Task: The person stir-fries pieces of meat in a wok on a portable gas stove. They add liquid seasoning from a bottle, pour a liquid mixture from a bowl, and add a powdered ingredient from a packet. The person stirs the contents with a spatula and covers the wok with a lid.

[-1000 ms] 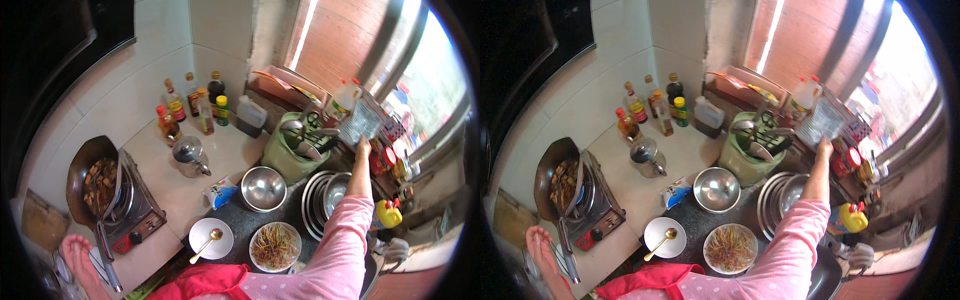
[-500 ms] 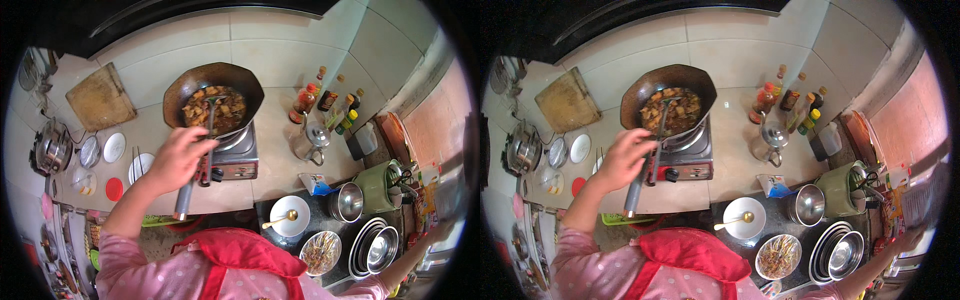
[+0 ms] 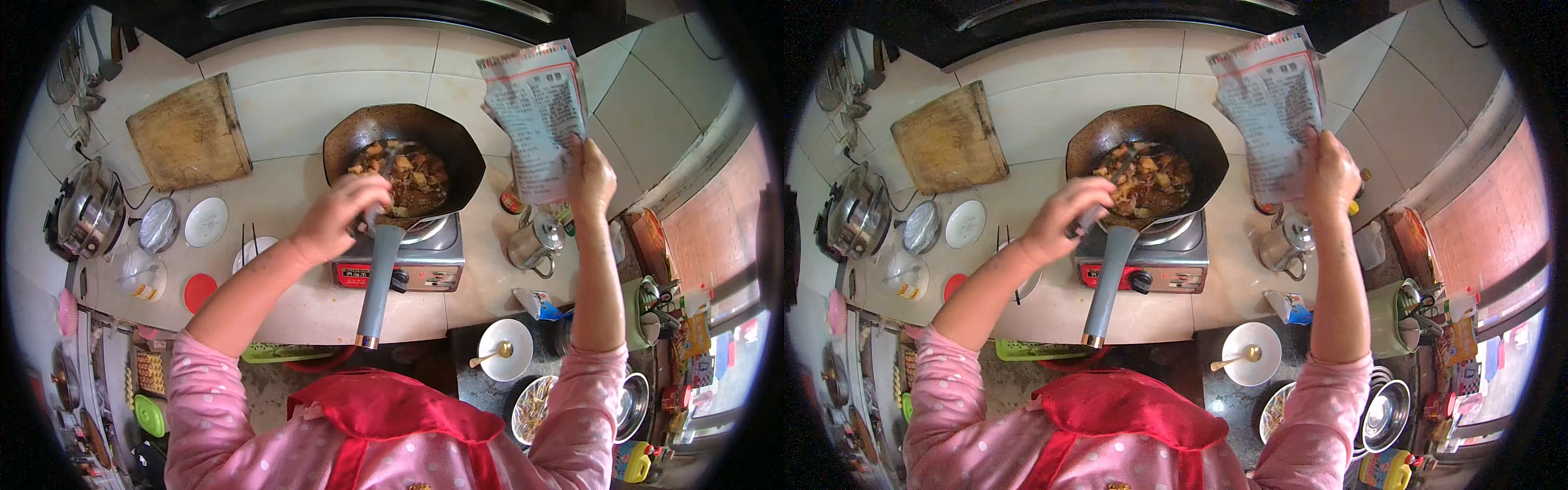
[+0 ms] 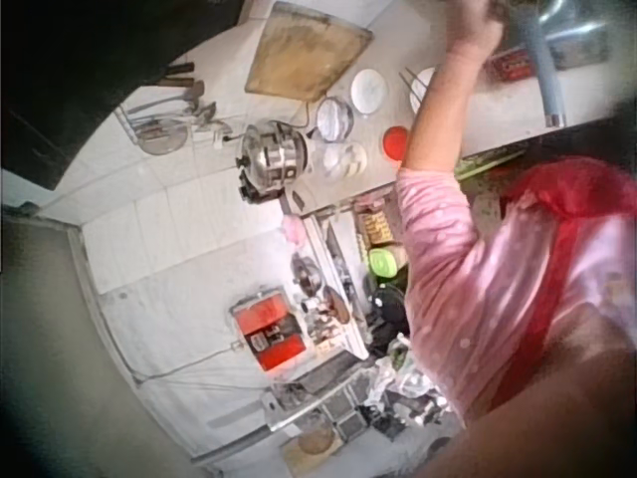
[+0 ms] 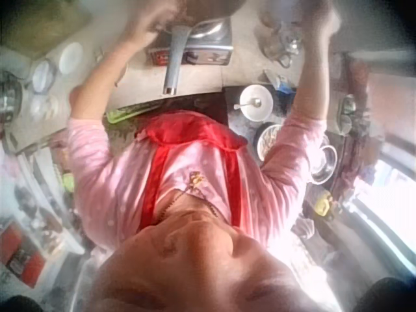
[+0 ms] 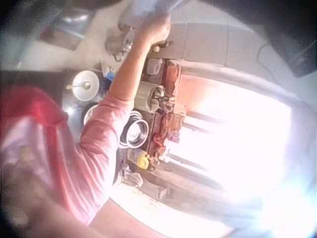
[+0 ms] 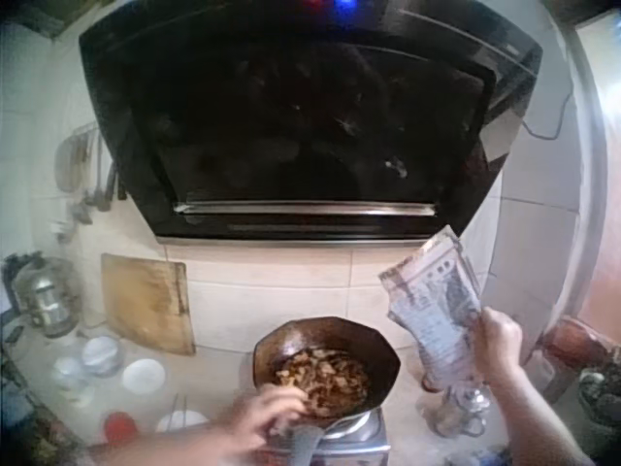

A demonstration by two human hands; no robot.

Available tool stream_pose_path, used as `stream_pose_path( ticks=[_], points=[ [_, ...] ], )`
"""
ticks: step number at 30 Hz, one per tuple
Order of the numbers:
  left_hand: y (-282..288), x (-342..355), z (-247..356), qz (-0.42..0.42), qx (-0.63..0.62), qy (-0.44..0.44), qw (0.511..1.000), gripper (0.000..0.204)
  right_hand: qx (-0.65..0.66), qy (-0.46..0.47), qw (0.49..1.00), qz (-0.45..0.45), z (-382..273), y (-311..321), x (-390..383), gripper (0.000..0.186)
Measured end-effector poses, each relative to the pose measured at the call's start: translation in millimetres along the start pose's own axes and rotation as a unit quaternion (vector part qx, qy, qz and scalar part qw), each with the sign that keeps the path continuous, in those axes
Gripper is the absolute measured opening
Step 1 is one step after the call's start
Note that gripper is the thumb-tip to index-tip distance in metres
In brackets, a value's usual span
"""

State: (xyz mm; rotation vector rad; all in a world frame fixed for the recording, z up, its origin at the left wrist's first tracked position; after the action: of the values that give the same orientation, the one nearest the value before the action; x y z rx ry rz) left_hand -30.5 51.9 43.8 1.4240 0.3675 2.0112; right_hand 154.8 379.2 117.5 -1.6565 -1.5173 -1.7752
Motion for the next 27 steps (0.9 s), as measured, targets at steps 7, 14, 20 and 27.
stream_pose_path(
  ticks=[7, 14, 20, 27],
  points=[
    [30.6, -11.4, 2.0, 0.141, -0.022, 0.027, 0.989, 0.023, -0.029, 0.16, 0.984, -0.076, -45.0, -51.5, -17.5, 0.028],
    [21.6, -15.5, -5.0, 0.125, 0.0, 0.02, 0.992, 0.027, -0.052, 0.146, 0.976, -0.151, -52.6, -58.3, -15.4, 0.02],
    [12.9, -15.6, -9.0, 0.089, 0.011, -0.009, 0.996, 0.028, -0.052, 0.15, 0.978, -0.132, -51.5, -51.4, -13.3, 0.025],
    [7.3, -17.3, -8.8, 0.071, -0.007, -0.025, 0.997, 0.031, -0.016, 0.189, 0.978, -0.086, -36.3, -51.8, -21.4, 0.024]
  ],
)
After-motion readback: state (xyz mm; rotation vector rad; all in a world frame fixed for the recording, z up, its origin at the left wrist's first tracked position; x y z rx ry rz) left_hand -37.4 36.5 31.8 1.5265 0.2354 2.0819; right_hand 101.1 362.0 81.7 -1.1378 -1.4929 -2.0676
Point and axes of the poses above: each hand's wrist, its own x-axis towards the middle knuckle, its own y-axis out of the back of the hand, z = x × y, the point moved 2 cm from there along x, towards the middle knuckle, and after that the axes turned 9 degrees about z, right-handed, at the moved point
